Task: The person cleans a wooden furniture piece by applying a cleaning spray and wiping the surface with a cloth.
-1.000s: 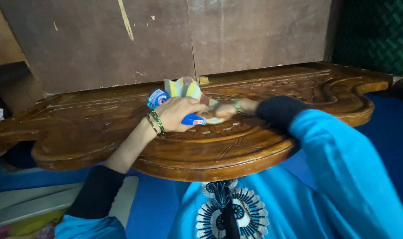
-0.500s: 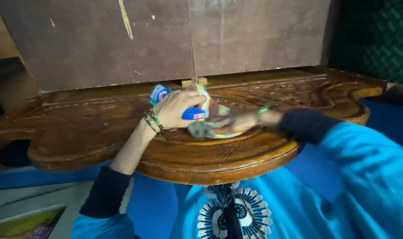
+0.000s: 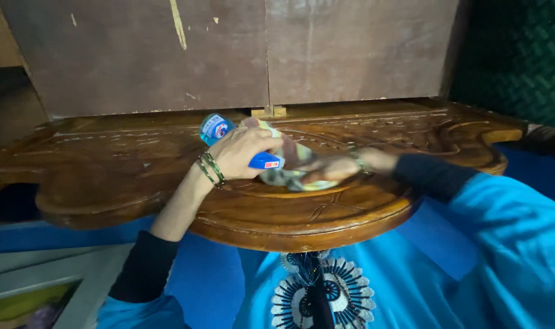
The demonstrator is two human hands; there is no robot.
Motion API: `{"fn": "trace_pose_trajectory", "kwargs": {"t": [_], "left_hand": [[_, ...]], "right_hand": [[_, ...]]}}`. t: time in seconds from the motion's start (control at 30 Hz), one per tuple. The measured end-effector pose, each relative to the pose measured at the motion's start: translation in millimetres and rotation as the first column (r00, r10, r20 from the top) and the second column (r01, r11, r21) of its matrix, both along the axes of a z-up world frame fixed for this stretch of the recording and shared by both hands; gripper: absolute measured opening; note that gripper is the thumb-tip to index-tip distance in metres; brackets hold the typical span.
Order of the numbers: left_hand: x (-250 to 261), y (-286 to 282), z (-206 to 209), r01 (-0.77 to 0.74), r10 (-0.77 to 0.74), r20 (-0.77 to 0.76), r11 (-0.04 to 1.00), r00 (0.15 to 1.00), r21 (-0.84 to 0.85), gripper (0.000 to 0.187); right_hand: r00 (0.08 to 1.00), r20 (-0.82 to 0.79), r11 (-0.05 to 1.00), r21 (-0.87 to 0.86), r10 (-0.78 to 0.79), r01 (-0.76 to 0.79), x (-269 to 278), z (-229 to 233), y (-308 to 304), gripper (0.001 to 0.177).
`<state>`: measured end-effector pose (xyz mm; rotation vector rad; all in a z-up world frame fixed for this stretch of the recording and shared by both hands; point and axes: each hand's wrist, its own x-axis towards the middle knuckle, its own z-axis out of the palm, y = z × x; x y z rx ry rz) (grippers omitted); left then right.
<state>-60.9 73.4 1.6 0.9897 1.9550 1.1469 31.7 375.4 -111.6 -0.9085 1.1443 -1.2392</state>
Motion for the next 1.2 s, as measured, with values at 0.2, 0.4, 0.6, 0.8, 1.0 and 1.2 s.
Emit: {"fn": "trace_pose_trajectory", "kwargs": {"t": [0.2, 0.4, 0.6, 0.8, 1.0, 1.2], "left_hand": [[8, -4, -9, 0.053, -0.048, 0.056, 0.993, 0.997, -0.108, 0.027], [11, -2, -13, -0.016, 0.015, -0.018, 0.999, 1.000, -0.038, 0.037], [9, -2, -12, 0.023, -0.020, 0.022, 0.992, 1.000, -0.122, 0.032], [7, 8, -12, 0.058, -0.055, 0.043, 0.996, 0.998, -0.072, 0.032], [17, 15, -23, 0.028, -0.029, -0.065, 1.000, 0.998, -0.006, 0.055], [20, 11, -23, 0.131, -0.141, -0.039, 0.973, 0.989, -0.189, 0.039]], "right_hand": [[0.880, -0.448, 0.983, 0.150, 0.159, -0.102, 29, -39, -17, 0.060], [0.993, -0.119, 0.939, 0.342, -0.005, 0.046, 13, -78, -55, 0.055], [0.995, 0.099, 0.879, 0.477, -0.031, -0.021, -12, 29, -3, 0.060], [0.999, -0.039, 0.932, 0.363, 0.025, -0.009, -1, 29, 1, 0.061], [0.993, -0.011, 0.826, 0.556, 0.121, -0.095, -2, -40, -24, 0.063], [0.995, 0.026, 0.731, 0.676, 0.101, -0.092, -7, -8, 38, 0.066]]}}
